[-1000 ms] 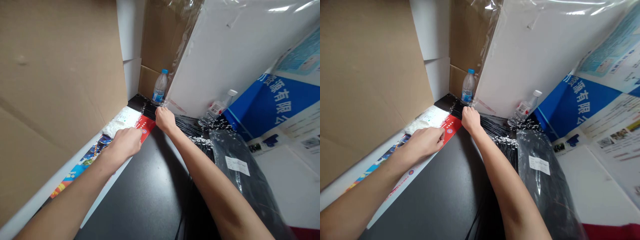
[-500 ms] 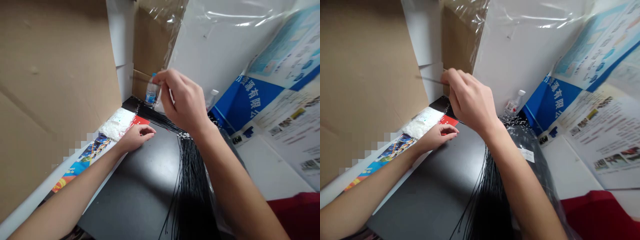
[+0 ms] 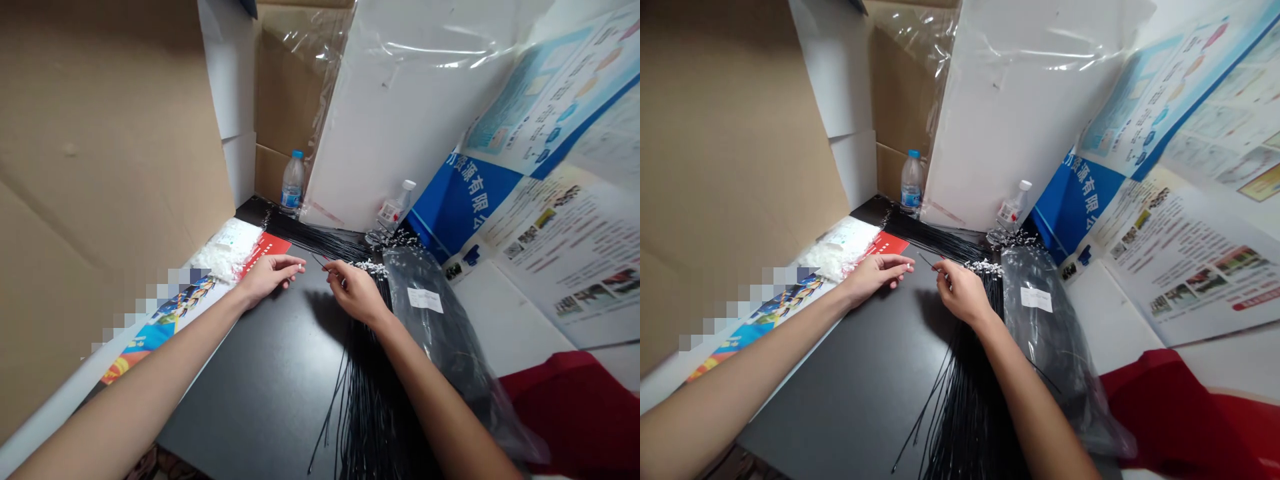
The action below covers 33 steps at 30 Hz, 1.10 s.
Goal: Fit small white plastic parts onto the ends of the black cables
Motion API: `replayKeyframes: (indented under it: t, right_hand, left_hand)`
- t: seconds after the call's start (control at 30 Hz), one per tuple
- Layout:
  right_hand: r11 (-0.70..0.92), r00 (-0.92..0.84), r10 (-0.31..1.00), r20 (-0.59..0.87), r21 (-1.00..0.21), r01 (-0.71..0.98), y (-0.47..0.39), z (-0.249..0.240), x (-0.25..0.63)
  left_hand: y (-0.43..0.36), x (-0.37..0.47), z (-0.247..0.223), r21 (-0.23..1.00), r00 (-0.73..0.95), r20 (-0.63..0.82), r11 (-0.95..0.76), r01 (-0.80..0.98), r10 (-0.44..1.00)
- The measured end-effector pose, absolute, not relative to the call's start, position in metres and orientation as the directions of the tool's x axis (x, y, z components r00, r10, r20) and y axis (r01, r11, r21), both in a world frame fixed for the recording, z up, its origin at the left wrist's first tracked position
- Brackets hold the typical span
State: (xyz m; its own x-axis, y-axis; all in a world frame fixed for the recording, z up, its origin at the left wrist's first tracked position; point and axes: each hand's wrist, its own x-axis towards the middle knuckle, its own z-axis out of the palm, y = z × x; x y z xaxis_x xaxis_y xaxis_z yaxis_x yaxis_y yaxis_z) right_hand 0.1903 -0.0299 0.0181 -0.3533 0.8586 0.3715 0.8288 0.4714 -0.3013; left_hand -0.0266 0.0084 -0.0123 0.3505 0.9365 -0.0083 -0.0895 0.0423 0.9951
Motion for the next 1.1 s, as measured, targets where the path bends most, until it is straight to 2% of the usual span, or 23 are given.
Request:
replayKeyframes:
  t: [0.1, 0.37, 0.53, 0.8, 1.1]
  right_hand:
    - [0.471, -0.357, 0.877, 0.321, -0.434, 0.768, -0.026, 0.011, 0.184]
    - [0.387, -0.36, 0.914, 0.187, -0.67, 0.633, -0.021, 0.01, 0.173]
    - [0.352, -0.336, 0.92, 0.204, -0.807, 0.474, -0.017, 0.007, 0.167]
    - [0.381, -0.205, 0.924, 0.323, -0.729, 0.568, -0.017, 0.002, 0.167]
    - [0.426, -0.23, 0.903, 0.363, -0.687, 0.588, -0.021, -0.001, 0.167]
  left_hand:
    - [0.007, -0.024, -0.013, 0.995, 0.377, -0.02, 0.054, -0.081, 0.926]
    - [0.006, -0.02, -0.013, 0.997, 0.431, -0.02, 0.049, -0.055, 0.902]
    - [0.007, -0.02, -0.017, 0.999, 0.45, 0.023, -0.006, -0.04, 0.893]
    - [0.006, -0.018, -0.013, 1.0, 0.397, 0.018, -0.01, -0.023, 0.917]
    - [0.006, -0.02, -0.012, 0.999, 0.385, 0.03, -0.038, 0.015, 0.922]
